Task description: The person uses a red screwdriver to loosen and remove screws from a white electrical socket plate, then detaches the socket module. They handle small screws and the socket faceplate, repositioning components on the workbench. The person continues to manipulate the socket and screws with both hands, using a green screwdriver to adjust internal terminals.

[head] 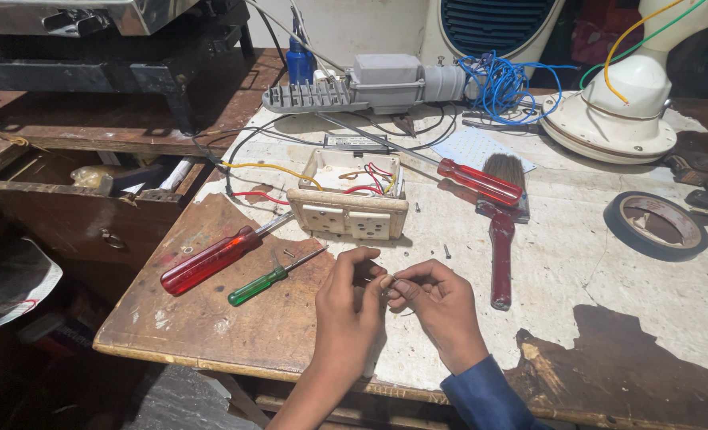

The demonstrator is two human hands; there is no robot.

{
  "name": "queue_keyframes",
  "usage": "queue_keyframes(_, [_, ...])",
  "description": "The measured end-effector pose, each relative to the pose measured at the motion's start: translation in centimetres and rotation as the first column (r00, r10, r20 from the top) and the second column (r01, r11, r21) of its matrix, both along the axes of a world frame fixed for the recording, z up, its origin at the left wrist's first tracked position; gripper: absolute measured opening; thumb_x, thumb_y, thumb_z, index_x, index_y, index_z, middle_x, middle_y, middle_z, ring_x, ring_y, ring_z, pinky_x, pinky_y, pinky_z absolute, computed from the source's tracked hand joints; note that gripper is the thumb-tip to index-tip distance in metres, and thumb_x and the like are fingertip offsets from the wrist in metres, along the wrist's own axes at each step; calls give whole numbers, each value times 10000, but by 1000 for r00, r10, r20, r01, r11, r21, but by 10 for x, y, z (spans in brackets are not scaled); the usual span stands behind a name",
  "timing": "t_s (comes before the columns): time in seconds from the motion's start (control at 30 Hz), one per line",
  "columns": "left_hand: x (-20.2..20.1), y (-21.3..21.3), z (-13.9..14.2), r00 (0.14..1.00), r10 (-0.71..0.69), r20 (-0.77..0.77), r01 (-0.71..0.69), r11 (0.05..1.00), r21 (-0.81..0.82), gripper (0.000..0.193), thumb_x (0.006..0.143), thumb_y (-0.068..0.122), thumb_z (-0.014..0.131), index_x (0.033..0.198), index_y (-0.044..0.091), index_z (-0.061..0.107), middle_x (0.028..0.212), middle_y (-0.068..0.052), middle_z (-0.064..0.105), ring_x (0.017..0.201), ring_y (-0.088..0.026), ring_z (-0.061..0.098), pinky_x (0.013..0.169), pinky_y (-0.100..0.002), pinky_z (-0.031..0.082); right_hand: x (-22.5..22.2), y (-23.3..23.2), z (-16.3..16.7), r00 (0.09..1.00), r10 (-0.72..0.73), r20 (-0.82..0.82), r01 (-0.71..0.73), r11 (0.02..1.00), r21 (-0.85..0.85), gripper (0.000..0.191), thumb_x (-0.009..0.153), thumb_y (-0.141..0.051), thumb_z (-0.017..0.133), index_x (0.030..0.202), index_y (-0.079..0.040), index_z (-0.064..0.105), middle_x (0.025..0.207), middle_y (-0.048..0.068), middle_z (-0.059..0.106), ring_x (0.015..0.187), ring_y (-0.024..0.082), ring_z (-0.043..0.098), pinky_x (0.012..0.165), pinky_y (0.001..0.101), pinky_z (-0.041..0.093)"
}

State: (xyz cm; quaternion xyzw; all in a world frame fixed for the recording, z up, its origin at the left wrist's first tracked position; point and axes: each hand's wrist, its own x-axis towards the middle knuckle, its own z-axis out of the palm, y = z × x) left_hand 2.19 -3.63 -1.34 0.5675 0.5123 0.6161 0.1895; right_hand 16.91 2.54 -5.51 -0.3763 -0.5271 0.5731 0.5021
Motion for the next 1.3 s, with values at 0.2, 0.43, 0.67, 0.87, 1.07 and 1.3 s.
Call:
queue_keyframes(0.2, [-1, 1, -2, 999, -5, -38, 7, 998, 70, 291, 892, -67, 623, 1174, 0, 595, 937, -153, 713, 852, -251, 755, 720, -349, 612, 0, 0, 0, 1000, 21, 14, -21, 1000, 3, 135, 890, 7, 698, 1008, 71, 682, 904, 147, 764, 739, 155, 719, 698, 328, 627])
queue_keyframes(0.43, [0, 0, 1, 1000, -21, -10, 22, 999, 26, 281, 889, -68, 608, 1162, -3, 596, 948, -159, 703, 858, -245, 766, 696, -337, 633, 2, 0, 0, 1000, 27, -7, -27, 1000, -10, 131, 899, 5, 690, 1012, 70, 680, 900, 156, 767, 729, 158, 717, 689, 331, 625])
queue_keyframes(0.67, [0, -1, 5, 997, 24, -70, -20, 998, 67, 265, 885, -64, 618, 1142, 1, 605, 974, -164, 698, 886, -260, 758, 734, -368, 600, 3, -1, 3, 1000, 18, 13, -18, 1000, -25, 138, 897, 5, 687, 1017, 73, 679, 870, 163, 761, 722, 169, 728, 686, 343, 633])
queue_keyframes(0.87, [0, -2, 6, 997, 5, -79, 1, 997, 73, 273, 871, -63, 624, 1133, 14, 633, 959, -156, 700, 868, -262, 762, 733, -375, 598, 4, 0, 2, 1000, 13, 20, -12, 1000, -11, 137, 899, 6, 685, 1018, 74, 679, 877, 154, 764, 720, 169, 725, 686, 340, 631])
queue_keyframes(1.07, [2, -2, 7, 998, -63, -16, 64, 997, 38, 262, 895, -73, 598, 1143, 10, 622, 981, -156, 703, 873, -258, 775, 713, -351, 623, 5, 0, 2, 1000, 14, -1, -14, 1000, 1, 160, 893, -19, 695, 1022, 73, 682, 880, 146, 767, 709, 169, 720, 679, 343, 631])
queue_keyframes(1.3, [0, -2, 4, 996, -67, -64, 71, 995, 65, 290, 895, -90, 579, 1166, 4, 620, 995, -165, 680, 889, -264, 743, 730, -364, 599, 6, -2, 0, 998, 56, -4, -56, 998, 19, 197, 911, -53, 702, 1055, 82, 693, 822, 136, 742, 714, 162, 715, 683, 336, 621])
